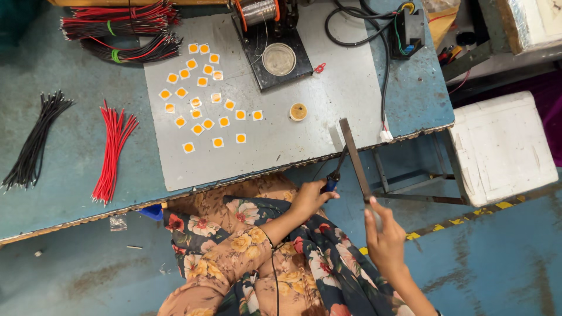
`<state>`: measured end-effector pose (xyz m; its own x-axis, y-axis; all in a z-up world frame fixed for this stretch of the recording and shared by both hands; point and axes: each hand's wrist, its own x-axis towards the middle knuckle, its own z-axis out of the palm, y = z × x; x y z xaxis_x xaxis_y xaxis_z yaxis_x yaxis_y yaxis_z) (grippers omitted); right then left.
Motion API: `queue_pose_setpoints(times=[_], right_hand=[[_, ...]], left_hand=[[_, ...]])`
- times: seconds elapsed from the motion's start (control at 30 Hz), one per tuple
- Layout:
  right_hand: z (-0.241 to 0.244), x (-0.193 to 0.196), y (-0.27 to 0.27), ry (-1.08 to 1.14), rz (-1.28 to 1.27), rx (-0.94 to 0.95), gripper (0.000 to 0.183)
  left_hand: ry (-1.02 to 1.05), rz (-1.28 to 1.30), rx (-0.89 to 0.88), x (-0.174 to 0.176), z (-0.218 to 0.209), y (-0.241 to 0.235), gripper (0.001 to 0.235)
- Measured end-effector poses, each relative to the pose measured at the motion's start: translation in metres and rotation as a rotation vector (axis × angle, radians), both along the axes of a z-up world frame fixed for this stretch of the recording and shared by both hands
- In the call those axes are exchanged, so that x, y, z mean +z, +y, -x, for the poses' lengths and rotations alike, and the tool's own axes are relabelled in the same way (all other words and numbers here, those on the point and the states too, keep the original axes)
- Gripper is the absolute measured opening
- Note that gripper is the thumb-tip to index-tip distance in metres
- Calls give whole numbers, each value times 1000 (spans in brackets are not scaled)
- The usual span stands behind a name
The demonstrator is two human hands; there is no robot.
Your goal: The person bundles black and red wires with adhesive tape, then uses a metal file to clean the tip of a soldering iron. The person handles LED modules and a soldering station on a workbench.
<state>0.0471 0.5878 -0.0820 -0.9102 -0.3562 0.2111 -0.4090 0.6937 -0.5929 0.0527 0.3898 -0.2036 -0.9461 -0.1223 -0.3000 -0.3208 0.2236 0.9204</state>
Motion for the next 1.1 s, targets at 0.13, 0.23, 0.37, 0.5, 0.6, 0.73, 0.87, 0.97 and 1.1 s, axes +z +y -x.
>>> queue_pose_setpoints(times=[0.13, 0.23, 0.37, 0.5, 0.6, 0.73, 0.87, 0.97, 1.1], right_hand=[[41, 7, -29, 59, 96, 72, 24], [57, 14, -33, -15, 141, 5, 25], [28, 18, -7, -9, 88, -7, 28], [-14, 10, 21, -55, -27, -75, 26], [-14, 2, 16, -56, -22, -51, 27], [19, 4, -16, 155, 9, 108, 27], [57, 15, -28, -2, 32, 17, 26], [53, 20, -20, 68, 82, 29, 27], [9, 14, 12, 62, 3, 4, 27]], left_hand=[[0, 4, -17, -7, 0, 3, 41], [16, -26, -21, -12, 2, 2, 41], [74, -65, -26, -14, 2, 2, 41], [38, -68, -48, -13, 0, 2, 38], [-33, -63, -62, -10, 1, 2, 37], [60, -102, -46, -9, 0, 1, 33], [59, -80, -69, -10, 1, 3, 35], [67, -89, -78, -10, -4, -1, 36], [64, -133, -89, -12, 0, 1, 36]])
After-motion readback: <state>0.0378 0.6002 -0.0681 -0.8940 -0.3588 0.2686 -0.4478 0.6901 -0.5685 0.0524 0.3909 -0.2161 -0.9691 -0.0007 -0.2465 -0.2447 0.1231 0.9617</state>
